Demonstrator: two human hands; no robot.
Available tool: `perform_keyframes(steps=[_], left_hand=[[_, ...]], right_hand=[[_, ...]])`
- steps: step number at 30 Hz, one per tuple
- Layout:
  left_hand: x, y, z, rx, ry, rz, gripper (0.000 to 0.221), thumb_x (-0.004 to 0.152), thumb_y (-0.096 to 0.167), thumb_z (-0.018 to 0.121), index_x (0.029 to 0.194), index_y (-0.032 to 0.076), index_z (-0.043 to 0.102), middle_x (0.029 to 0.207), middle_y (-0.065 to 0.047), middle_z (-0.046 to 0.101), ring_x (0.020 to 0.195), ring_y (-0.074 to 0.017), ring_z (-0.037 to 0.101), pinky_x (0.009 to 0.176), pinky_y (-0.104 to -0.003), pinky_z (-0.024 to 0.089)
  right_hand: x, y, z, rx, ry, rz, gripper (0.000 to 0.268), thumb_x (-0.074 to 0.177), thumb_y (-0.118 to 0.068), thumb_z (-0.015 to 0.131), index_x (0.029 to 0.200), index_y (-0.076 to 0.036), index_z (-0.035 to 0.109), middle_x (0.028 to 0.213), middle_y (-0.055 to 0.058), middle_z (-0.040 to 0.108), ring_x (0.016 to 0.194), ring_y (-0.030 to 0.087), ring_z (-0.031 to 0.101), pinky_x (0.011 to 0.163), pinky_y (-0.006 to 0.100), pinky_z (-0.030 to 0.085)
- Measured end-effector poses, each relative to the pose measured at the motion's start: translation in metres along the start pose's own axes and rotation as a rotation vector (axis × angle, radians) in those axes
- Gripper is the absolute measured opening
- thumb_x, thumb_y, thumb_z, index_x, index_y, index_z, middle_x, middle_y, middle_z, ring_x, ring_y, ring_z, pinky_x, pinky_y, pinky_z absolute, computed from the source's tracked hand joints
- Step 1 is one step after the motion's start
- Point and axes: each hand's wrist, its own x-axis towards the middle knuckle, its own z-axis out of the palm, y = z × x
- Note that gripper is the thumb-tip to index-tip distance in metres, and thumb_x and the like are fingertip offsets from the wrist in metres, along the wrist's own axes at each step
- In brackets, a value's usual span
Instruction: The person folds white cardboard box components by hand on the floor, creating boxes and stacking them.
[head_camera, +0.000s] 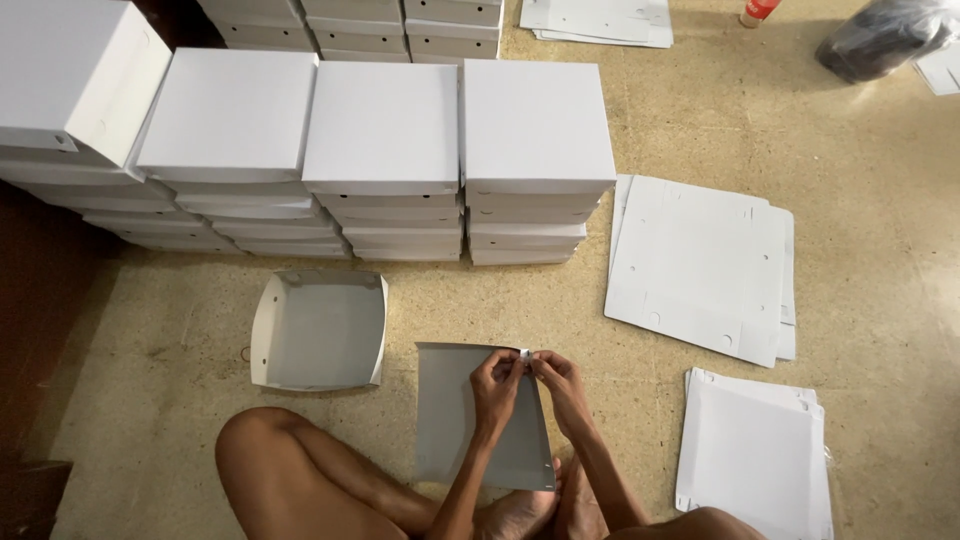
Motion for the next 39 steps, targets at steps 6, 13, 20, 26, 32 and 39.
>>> perform_keyframes(steps=[6, 13, 20, 26, 32, 39], left_hand=[[0.009, -0.029, 0.010, 0.071, -0.054, -0.081, 0.009, 0.084, 0.007, 0.066, 0.082, 0.000, 0.071, 0.067, -0.010, 0.066, 0.063, -0.0142, 0.064, 0.063, -0.030, 0.055], [0.014, -0.034, 0.004, 0.082, -0.141, -0.076, 0.008, 0.084, 0.005, 0.067, 0.085, 0.000, 0.072, 0.077, -0.013, 0.070, 0.068, -0.0170, 0.069, 0.067, -0.031, 0.058], [0.012, -0.029, 0.003, 0.067, -0.148, -0.093, 0.011, 0.085, 0.007, 0.066, 0.089, -0.001, 0.073, 0.080, -0.016, 0.070, 0.071, -0.0162, 0.069, 0.067, -0.030, 0.058], [0.015, -0.031, 0.001, -0.009, -0.129, -0.171, 0.015, 0.085, 0.009, 0.070, 0.092, -0.003, 0.072, 0.081, -0.015, 0.070, 0.072, -0.0138, 0.066, 0.067, -0.027, 0.058], [0.016, -0.019, -0.006, -0.032, -0.137, -0.207, 0.017, 0.083, 0.010, 0.073, 0.093, -0.004, 0.072, 0.082, -0.016, 0.070, 0.073, -0.0153, 0.069, 0.068, -0.027, 0.059], [0.018, -0.029, -0.007, -0.030, -0.155, -0.233, 0.020, 0.080, 0.010, 0.075, 0.092, -0.005, 0.072, 0.081, -0.015, 0.070, 0.073, -0.0154, 0.070, 0.070, -0.026, 0.059]], right_hand=[[-0.001, 0.016, -0.006, -0.105, 0.184, 0.044, 0.015, 0.085, -0.018, 0.074, 0.075, -0.007, 0.068, 0.070, 0.002, 0.057, 0.075, 0.015, 0.054, 0.077, 0.031, 0.042], [0.009, 0.037, -0.013, -0.284, 0.294, -0.014, 0.016, 0.081, -0.018, 0.076, 0.072, -0.005, 0.072, 0.063, 0.005, 0.059, 0.067, 0.015, 0.052, 0.066, 0.031, 0.042], [0.020, 0.052, -0.018, -0.438, 0.362, -0.064, 0.017, 0.076, -0.023, 0.078, 0.074, -0.007, 0.076, 0.058, 0.008, 0.059, 0.060, 0.016, 0.052, 0.058, 0.032, 0.043], [0.017, 0.043, -0.005, -0.313, 0.346, -0.012, 0.017, 0.077, -0.023, 0.076, 0.071, -0.007, 0.075, 0.057, 0.002, 0.056, 0.061, 0.013, 0.047, 0.057, 0.028, 0.039], [0.006, 0.011, 0.002, -0.164, 0.156, 0.047, 0.016, 0.082, -0.018, 0.073, 0.077, -0.003, 0.076, 0.066, 0.006, 0.061, 0.074, 0.018, 0.055, 0.075, 0.032, 0.045], [0.006, 0.010, -0.006, -0.129, 0.020, 0.035, 0.018, 0.088, -0.014, 0.069, 0.077, -0.001, 0.075, 0.069, 0.010, 0.062, 0.079, 0.020, 0.055, 0.085, 0.037, 0.045]])
